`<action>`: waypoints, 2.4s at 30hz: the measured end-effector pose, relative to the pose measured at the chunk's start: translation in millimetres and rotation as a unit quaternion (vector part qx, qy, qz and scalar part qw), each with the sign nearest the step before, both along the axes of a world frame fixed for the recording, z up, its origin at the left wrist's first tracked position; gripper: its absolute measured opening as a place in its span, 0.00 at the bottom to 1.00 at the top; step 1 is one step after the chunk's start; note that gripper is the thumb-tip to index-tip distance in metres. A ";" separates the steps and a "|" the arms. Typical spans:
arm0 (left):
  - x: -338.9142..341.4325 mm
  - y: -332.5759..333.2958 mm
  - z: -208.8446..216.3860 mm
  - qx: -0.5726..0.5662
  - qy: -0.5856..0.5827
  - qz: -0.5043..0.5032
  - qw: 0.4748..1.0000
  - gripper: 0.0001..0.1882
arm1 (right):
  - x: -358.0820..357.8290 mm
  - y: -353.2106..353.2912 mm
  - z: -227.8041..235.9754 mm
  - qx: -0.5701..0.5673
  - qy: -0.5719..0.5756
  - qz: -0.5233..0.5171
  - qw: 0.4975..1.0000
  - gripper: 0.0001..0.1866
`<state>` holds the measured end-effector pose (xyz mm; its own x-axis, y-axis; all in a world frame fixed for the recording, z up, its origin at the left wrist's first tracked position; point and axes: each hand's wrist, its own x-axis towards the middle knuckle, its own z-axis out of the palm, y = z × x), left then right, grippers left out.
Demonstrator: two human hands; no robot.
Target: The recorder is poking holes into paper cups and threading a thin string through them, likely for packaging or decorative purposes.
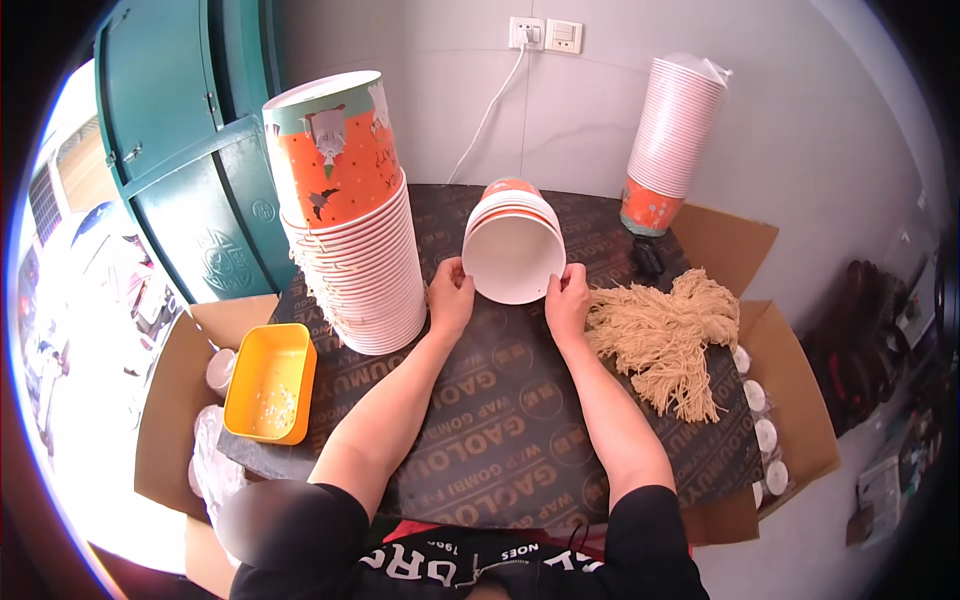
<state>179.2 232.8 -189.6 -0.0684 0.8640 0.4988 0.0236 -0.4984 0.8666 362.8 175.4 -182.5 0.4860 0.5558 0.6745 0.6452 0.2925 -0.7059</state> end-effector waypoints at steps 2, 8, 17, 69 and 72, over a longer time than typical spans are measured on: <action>0.7 -8.1 6.0 -0.012 0.033 0.005 0.999 0.16 | 0.5 -3.6 2.5 -0.060 0.010 0.008 0.998 0.09; -1.5 -25.3 16.5 0.025 0.026 -0.009 0.999 0.19 | -6.1 -20.7 7.2 -0.019 0.004 0.077 0.997 0.31; -21.2 -69.7 51.7 0.097 0.021 -0.094 0.991 0.27 | -21.6 -100.5 64.9 -0.140 0.190 0.220 0.946 0.14; -75.4 -286.9 61.7 0.277 0.212 0.048 0.936 0.19 | -115.3 -263.6 42.6 -0.025 0.375 0.475 0.796 0.11; -74.7 -288.9 58.8 0.270 0.212 0.051 0.938 0.19 | -119.6 -266.4 39.9 -0.029 0.392 0.478 0.785 0.11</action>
